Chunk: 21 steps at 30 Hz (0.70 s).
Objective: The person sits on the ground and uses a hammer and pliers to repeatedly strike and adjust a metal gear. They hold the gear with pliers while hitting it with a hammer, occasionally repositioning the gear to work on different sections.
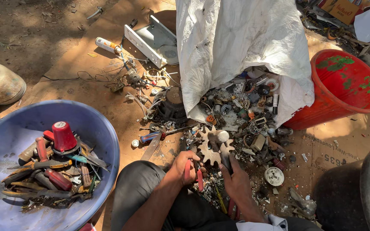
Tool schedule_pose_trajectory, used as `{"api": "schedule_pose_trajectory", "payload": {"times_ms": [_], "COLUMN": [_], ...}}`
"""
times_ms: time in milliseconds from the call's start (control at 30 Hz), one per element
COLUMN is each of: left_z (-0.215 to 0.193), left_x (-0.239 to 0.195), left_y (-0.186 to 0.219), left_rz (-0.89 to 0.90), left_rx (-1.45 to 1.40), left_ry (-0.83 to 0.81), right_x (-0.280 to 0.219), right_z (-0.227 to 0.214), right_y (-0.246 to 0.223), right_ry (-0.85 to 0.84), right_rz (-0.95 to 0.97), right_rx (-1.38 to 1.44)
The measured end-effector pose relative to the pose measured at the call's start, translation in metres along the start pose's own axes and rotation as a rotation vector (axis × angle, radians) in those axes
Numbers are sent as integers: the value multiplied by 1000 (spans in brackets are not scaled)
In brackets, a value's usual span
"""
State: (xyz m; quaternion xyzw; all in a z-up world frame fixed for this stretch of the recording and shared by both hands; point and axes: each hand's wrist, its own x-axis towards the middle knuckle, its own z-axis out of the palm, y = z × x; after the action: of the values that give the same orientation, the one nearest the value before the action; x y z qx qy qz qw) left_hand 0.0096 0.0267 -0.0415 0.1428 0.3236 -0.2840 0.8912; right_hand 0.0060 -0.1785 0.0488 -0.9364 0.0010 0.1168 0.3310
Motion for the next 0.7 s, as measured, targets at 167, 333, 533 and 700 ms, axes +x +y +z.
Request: {"api": "schedule_pose_trajectory", "payload": {"times_ms": [167, 333, 533, 700], "left_z": [0, 0, 5, 12], "left_x": [-1, 11, -6, -28], "left_y": [19, 23, 15, 2], "left_rz": [-91, -86, -9, 42], "left_rx": [8, 100, 152, 276], "left_ry": [94, 67, 123, 27], "right_x": [3, 3, 14, 9], "right_z": [11, 21, 33, 31], "right_y": [-1, 11, 17, 10], "right_ry": [-35, 183, -120, -226], "right_rz": [-31, -450, 166, 328], "right_rx": [-105, -117, 158, 374]}}
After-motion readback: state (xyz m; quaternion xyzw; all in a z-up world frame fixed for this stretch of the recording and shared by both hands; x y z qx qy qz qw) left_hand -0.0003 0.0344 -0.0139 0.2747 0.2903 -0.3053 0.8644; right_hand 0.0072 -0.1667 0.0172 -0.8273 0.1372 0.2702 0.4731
